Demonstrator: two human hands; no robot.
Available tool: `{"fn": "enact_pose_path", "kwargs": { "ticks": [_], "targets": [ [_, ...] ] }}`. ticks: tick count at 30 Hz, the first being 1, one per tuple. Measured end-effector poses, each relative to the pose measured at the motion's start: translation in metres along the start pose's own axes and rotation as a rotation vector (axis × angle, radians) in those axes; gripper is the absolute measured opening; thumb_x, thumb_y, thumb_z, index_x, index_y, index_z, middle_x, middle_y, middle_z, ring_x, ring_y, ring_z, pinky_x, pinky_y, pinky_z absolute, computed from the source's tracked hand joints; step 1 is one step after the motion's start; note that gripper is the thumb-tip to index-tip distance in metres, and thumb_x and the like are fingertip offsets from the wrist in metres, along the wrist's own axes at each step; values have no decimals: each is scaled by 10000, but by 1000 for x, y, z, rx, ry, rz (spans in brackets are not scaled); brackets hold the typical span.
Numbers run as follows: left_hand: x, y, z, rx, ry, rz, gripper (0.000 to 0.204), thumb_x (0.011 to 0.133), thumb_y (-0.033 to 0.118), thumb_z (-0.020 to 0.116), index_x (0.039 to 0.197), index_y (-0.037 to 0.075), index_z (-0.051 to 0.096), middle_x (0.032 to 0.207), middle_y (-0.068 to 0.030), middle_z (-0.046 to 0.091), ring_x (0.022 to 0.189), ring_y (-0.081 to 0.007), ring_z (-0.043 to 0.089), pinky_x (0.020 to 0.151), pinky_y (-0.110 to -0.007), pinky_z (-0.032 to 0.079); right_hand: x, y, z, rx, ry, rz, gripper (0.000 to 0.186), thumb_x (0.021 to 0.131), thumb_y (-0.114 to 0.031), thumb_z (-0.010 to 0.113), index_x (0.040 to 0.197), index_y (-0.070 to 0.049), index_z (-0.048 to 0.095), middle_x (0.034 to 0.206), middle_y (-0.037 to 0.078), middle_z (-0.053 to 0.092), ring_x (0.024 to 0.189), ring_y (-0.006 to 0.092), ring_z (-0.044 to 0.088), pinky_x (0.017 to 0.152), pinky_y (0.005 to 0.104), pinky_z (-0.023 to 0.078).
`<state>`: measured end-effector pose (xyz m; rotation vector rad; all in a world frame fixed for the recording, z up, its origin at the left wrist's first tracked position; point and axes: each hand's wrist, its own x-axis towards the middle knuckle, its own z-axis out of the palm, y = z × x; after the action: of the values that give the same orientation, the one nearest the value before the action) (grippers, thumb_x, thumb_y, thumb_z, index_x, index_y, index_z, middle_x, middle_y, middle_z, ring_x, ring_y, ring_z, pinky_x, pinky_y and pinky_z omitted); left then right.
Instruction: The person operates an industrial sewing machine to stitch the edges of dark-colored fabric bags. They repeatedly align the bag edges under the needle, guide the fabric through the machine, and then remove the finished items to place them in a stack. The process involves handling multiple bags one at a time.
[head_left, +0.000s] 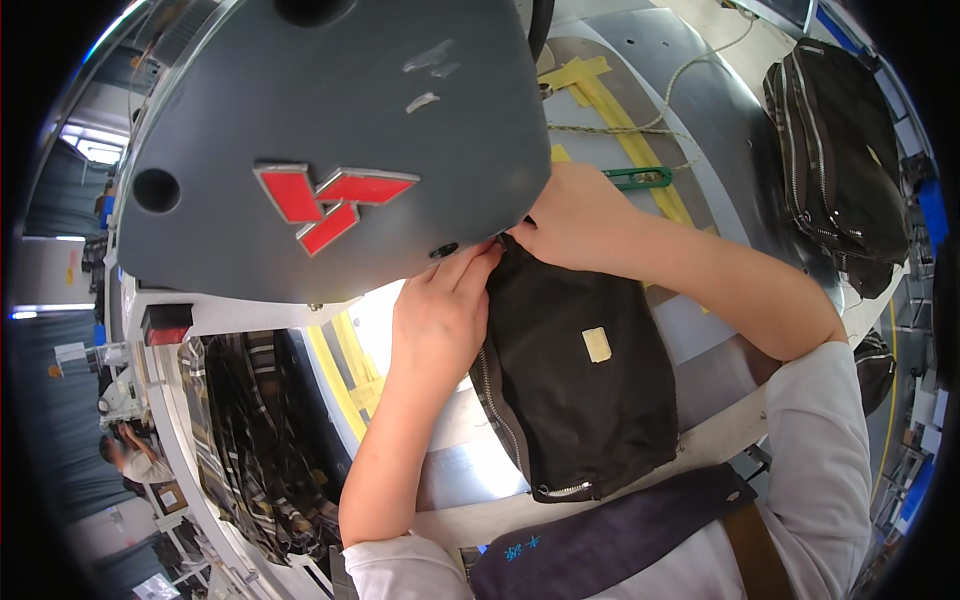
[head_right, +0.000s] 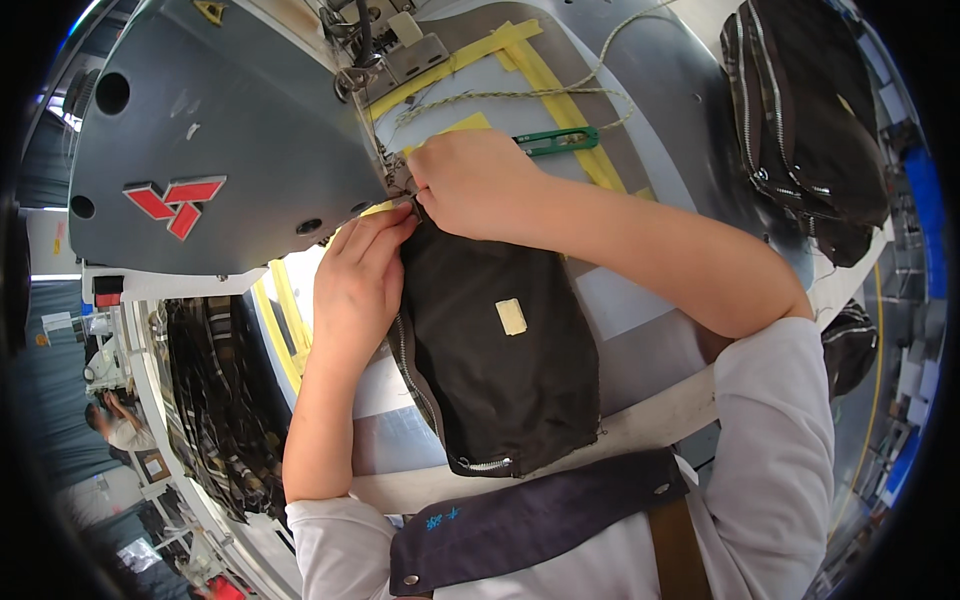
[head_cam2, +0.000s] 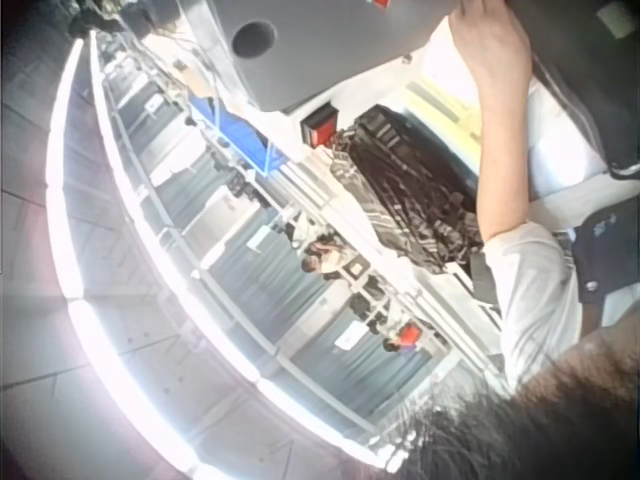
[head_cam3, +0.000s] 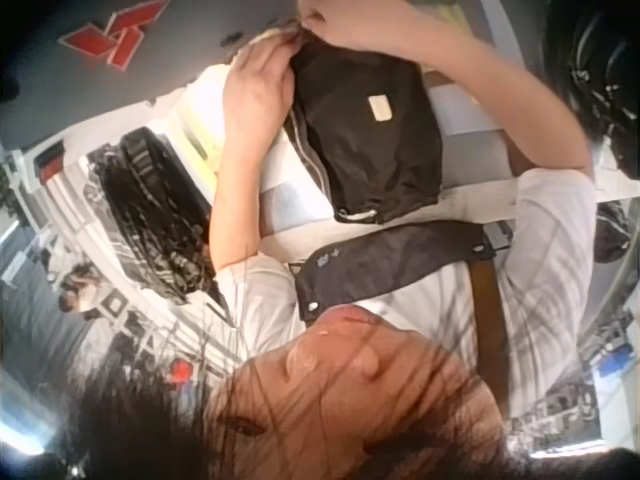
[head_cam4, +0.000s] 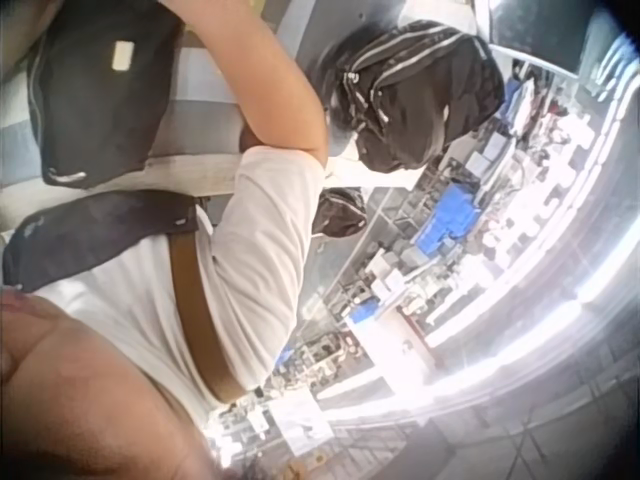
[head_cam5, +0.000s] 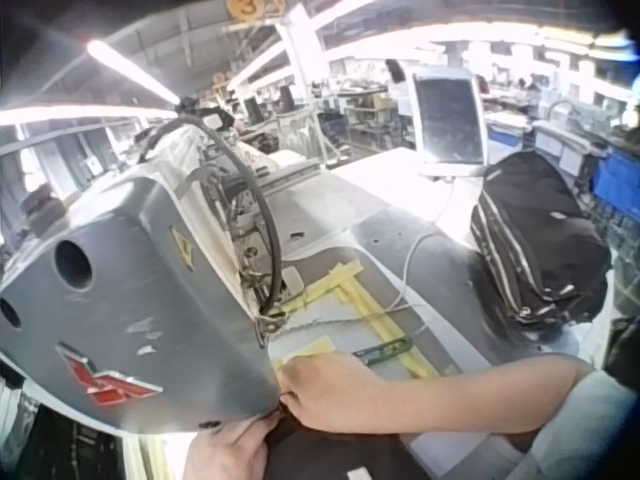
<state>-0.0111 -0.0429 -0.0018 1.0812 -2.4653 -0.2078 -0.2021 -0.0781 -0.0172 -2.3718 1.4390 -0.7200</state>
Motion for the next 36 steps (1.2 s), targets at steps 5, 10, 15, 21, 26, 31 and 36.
{"fn": "enact_pose_path", "kwargs": {
  "ticks": [5,10,15,21,26,31,36],
  "targets": [
    [-2,-2,1,-1,9,-4,312,707,-79,588,1001,10,645,1084,-81,635,967,-298,611,832,-388,509,1,2,1,21,-31,-8,175,811,-187,579,832,-14,590,803,140,641,784,330,637,649,448,514],
    [0,2,0,41,1,-7,293,718,-74,588,991,16,646,1075,-69,639,961,-284,615,817,-377,515,-2,0,0,37,-17,37,144,802,-184,601,834,-43,590,803,115,643,780,318,635,663,427,510],
    [-3,0,1,34,15,-16,275,727,-62,592,983,24,647,1061,-62,642,959,-279,617,814,-372,518,4,5,3,162,-16,105,143,791,-190,623,835,-59,585,814,95,649,789,302,633,682,410,500],
    [-2,2,4,41,20,-32,229,772,41,641,1001,44,647,1051,-65,638,959,-280,613,804,-369,512,6,9,9,139,16,49,124,786,-173,627,837,-66,588,816,88,647,791,302,629,673,412,493],
    [-3,2,2,47,29,3,328,784,142,682,1099,63,634,1075,-68,610,993,-284,589,827,-383,491,3,3,5,152,82,41,152,763,-177,669,832,-61,600,843,79,615,834,282,612,696,399,485],
    [-3,2,3,65,19,12,373,786,184,689,1134,64,632,1092,-67,600,1013,-275,577,847,-388,473,8,10,-1,422,-13,59,137,749,-163,689,786,-45,629,865,95,593,853,271,596,732,403,478],
    [-4,2,3,65,10,1,369,789,206,688,1125,62,636,1101,-68,602,1021,-271,579,852,-387,471,6,11,0,255,80,-127,114,754,-136,670,798,-37,631,892,101,595,839,291,585,749,409,474]
  ]
}}
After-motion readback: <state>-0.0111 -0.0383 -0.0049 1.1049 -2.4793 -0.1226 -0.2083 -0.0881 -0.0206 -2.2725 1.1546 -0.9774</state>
